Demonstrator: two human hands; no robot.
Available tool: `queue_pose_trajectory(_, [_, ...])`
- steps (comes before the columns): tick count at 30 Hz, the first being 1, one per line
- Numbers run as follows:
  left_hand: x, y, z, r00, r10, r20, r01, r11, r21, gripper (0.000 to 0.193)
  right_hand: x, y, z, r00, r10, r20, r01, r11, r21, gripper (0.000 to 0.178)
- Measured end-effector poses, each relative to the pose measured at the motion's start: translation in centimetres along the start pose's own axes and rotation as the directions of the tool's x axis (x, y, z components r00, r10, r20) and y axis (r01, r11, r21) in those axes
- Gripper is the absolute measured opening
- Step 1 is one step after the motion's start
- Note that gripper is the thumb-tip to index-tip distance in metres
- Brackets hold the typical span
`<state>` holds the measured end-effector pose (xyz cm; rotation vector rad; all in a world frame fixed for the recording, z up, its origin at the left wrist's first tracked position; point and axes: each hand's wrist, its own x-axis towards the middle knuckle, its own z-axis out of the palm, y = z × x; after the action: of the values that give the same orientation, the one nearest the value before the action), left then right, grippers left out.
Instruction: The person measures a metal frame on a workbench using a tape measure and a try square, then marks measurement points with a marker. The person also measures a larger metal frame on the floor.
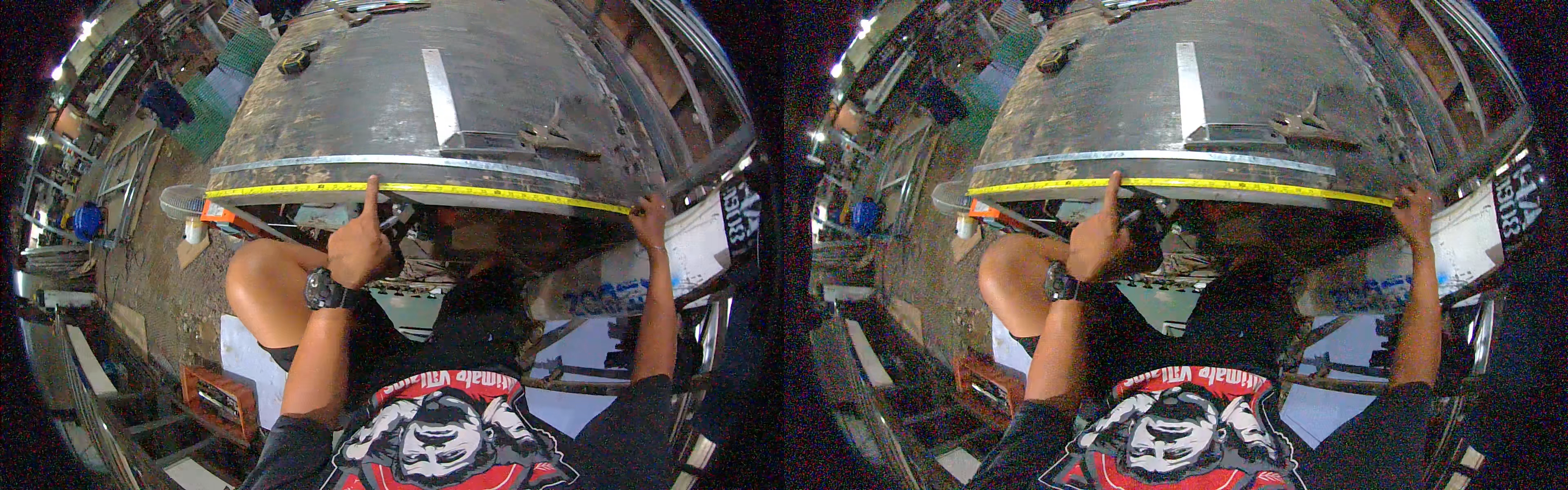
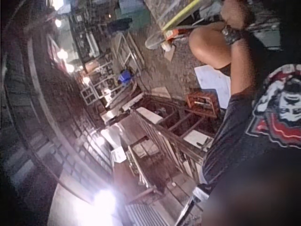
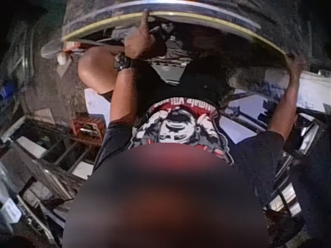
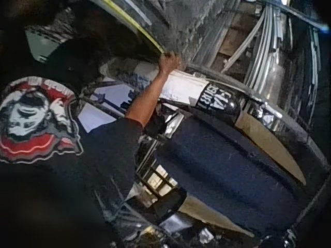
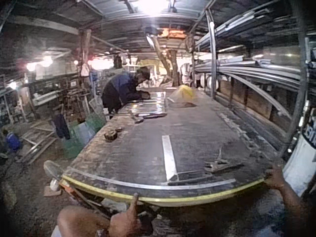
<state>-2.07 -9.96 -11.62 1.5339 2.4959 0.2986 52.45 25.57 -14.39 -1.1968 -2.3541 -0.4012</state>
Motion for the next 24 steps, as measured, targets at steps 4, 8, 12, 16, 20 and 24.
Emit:
queue_pose_trajectory(4, [0.2,-0.1,-0.2,0.996,-0.018,0.088,0.024,0.998,-0.064,0.11,0.3,-1.0,-0.9,0.994,0.062,0.094,-0.06,0.998,-0.023,0.02])
queue_pose_trajectory(8, [0.2,0.4,-0.5,0.993,-0.068,0.1,0.075,0.995,-0.068,0.11,0.4,-1.2,-0.9,0.995,0.06,0.077,-0.058,0.998,-0.03,0.017])
queue_pose_trajectory(12, [0.1,0.8,-0.6,0.993,-0.068,0.1,0.075,0.994,-0.074,0.108,0.4,-1.1,-0.6,0.975,0.158,0.156,-0.151,0.987,-0.052,0.02])
queue_pose_trajectory(16, [0.2,0.6,-0.2,0.995,-0.058,0.079,0.063,0.996,-0.06,0.107,0.2,-1.6,-0.7,0.996,0.081,0.033,-0.08,0.996,-0.027,0.014])
queue_pose_trajectory(20, [0.5,-0.1,0.7,1.0,-0.007,0.017,0.008,0.997,-0.077,0.102,0.5,-2.2,-1.0,0.991,0.119,0.064,-0.12,0.993,0.002,0.014])
queue_pose_trajectory(24, [0.8,0.1,1.3,0.998,-0.016,-0.055,0.013,0.998,-0.058,0.102,0.6,-2.3,-1.1,0.994,0.1,0.054,-0.098,0.994,-0.045,0.015])
